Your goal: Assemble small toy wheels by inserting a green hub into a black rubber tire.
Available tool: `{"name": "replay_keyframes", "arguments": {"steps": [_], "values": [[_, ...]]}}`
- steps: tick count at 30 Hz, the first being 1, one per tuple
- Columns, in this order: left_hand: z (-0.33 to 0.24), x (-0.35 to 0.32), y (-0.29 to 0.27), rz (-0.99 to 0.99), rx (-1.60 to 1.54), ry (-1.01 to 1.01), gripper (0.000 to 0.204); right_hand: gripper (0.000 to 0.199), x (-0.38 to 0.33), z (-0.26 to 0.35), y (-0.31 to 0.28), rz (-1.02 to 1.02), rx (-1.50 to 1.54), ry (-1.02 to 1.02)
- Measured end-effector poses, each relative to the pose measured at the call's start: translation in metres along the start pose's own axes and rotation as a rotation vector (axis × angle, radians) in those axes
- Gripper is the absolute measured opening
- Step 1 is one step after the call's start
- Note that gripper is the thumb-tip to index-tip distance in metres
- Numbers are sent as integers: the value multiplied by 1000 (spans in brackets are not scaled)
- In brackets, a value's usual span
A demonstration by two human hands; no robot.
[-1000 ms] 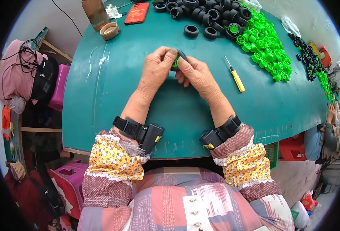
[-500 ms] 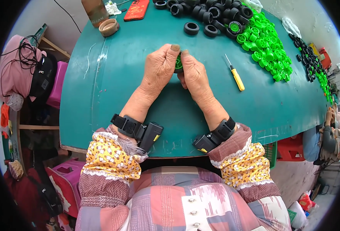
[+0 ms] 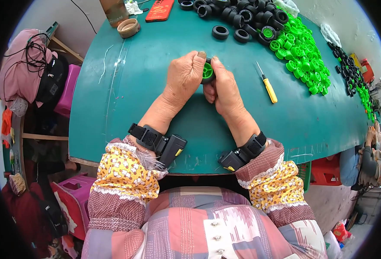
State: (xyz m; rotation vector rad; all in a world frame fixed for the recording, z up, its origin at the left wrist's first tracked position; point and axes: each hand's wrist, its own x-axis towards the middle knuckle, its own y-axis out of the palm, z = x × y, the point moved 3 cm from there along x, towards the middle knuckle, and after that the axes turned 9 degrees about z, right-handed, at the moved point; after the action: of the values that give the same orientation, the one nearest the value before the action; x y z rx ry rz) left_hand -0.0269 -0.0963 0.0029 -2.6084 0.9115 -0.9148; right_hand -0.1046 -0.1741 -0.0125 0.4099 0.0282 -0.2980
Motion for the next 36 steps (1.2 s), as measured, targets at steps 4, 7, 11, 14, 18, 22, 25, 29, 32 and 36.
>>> {"name": "replay_keyframes", "arguments": {"steps": [4, 7, 11, 14, 18, 22, 25, 29, 32, 36], "values": [[7, -1, 2, 28, -33, -34, 30, 42, 2, -7, -4, 3, 67, 85], [17, 2, 0, 5, -351, -168, 29, 42, 4, -10, -3, 111, 104, 122], [19, 2, -6, 55, -478, -451, 27, 90, 2, 9, -2, -10, -584, -72], [26, 1, -3, 107, -359, -355, 31, 84, -2, 7, 8, 19, -1041, -550], [26, -3, -9, 119, -737, -430, 38, 61, -8, 16, 5, 13, -929, -391], [22, -4, -5, 219, -810, -416, 43, 50, -10, 17, 12, -150, -1046, -586], [12, -4, 2, 367, -940, -393, 35, 49, -9, 19, 10, -200, -1048, -613], [14, -5, -5, 354, -876, -410, 30, 48, -5, 20, 5, -103, -922, -457], [13, 1, -8, 319, -601, -330, 22, 37, 0, 20, -8, 41, -525, -177], [13, -1, -5, 424, -335, -320, 30, 36, 2, 4, -15, 9, -392, -106]]}}
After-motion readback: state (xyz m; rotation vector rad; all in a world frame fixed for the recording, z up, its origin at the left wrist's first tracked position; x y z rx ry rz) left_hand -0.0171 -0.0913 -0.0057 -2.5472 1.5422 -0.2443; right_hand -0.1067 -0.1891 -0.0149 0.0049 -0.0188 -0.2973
